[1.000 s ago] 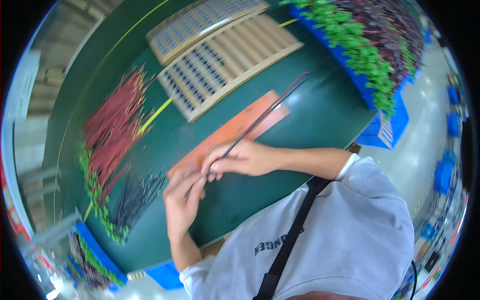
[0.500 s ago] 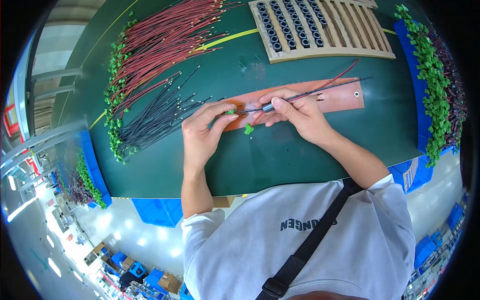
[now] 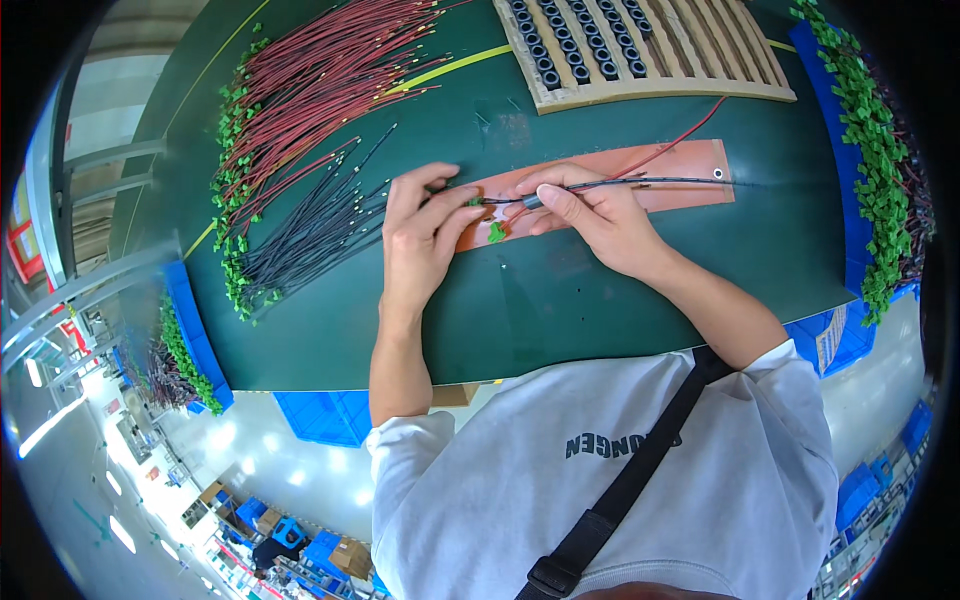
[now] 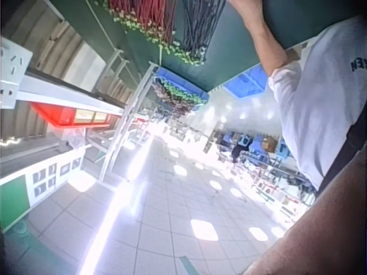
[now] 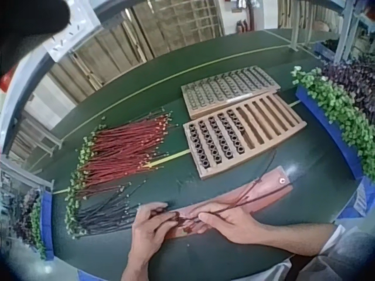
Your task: The person assembles wire harnesses by picking up red and black wires, inserting them into a green connector, and sliding a black heat shrink tube over the joint. They then use a tool to crimp the connector and place the finished assembly into a blue bin.
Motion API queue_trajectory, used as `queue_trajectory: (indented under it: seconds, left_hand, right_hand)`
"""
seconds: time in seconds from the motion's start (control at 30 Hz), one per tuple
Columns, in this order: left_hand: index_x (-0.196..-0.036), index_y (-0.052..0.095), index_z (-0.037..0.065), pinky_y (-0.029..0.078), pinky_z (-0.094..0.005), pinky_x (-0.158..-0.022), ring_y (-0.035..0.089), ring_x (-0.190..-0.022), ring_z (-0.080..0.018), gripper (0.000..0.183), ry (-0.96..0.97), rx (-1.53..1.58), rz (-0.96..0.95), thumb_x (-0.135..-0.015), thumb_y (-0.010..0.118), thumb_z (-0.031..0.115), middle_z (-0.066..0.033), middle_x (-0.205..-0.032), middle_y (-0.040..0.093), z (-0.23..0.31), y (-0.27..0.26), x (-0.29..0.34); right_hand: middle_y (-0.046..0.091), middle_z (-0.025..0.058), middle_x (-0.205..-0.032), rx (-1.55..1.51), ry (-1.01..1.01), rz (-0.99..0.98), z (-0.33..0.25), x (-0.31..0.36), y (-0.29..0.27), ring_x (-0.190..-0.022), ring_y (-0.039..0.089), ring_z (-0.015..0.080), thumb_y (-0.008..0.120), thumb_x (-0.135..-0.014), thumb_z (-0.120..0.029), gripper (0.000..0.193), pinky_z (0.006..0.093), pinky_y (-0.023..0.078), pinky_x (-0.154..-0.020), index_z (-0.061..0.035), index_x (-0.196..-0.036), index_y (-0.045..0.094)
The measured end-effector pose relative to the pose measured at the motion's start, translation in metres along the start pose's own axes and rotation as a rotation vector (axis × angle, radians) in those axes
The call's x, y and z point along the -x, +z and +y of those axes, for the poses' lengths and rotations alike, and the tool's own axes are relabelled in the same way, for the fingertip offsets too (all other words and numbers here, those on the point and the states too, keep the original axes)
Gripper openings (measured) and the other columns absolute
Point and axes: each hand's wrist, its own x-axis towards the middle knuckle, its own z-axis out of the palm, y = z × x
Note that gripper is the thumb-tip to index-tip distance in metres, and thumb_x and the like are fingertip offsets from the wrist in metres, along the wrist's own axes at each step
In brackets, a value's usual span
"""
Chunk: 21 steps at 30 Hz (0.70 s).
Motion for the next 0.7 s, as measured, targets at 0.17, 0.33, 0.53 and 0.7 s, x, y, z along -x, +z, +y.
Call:
queue_trajectory:
  seconds: [0.17,0.33,0.53,0.7]
  left_hand:
    - [-0.095,0.075,0.009,0.045,-0.0390,-0.080,0.061,-0.089,-0.0250,0.034,0.246,-0.135,-0.081,-0.070,0.090,0.026,-0.0056,-0.098,0.067,0.014,-0.011,-0.001]
    - [-0.095,0.074,0.005,0.052,-0.0374,-0.077,0.065,-0.089,-0.0254,0.026,0.262,-0.039,-0.065,-0.075,0.088,0.011,-0.0080,-0.098,0.070,0.017,-0.002,0.004]
    - [-0.096,0.071,-0.002,0.059,-0.0332,-0.074,0.072,-0.090,-0.0247,0.013,-0.102,0.294,-0.031,-0.086,0.075,-0.009,-0.0131,-0.103,0.071,0.010,-0.003,0.012]
    - [-0.107,0.071,-0.003,0.061,-0.0319,-0.084,0.070,-0.098,-0.0196,0.019,-0.257,0.617,-0.064,-0.090,0.070,-0.012,-0.0117,-0.111,0.065,0.008,-0.008,0.014]
  right_hand:
    - [0.070,0.0127,-0.120,-0.127,0.055,0.009,-0.006,-0.001,-0.005,-0.110,0.072,0.0190,0.047,-0.113,-0.022,0.033,0.0281,0.060,-0.091,0.0047,-0.128,0.060]
    - [0.070,0.0123,-0.120,-0.096,0.030,0.019,-0.007,-0.001,-0.003,-0.112,0.071,0.0191,0.047,-0.113,-0.022,0.032,0.0284,0.060,-0.090,0.0037,-0.127,0.061]
    - [0.071,0.0104,-0.116,-0.012,-0.017,-0.007,-0.002,0.001,0.001,-0.113,0.071,0.0189,0.049,-0.112,-0.021,0.030,0.0279,0.059,-0.088,0.0031,-0.126,0.062]
    - [0.070,0.0100,-0.119,0.089,-0.031,-0.057,0.004,0.001,0.000,-0.107,0.069,0.0157,0.051,-0.112,-0.018,0.029,0.0283,0.056,-0.087,0.0030,-0.127,0.062]
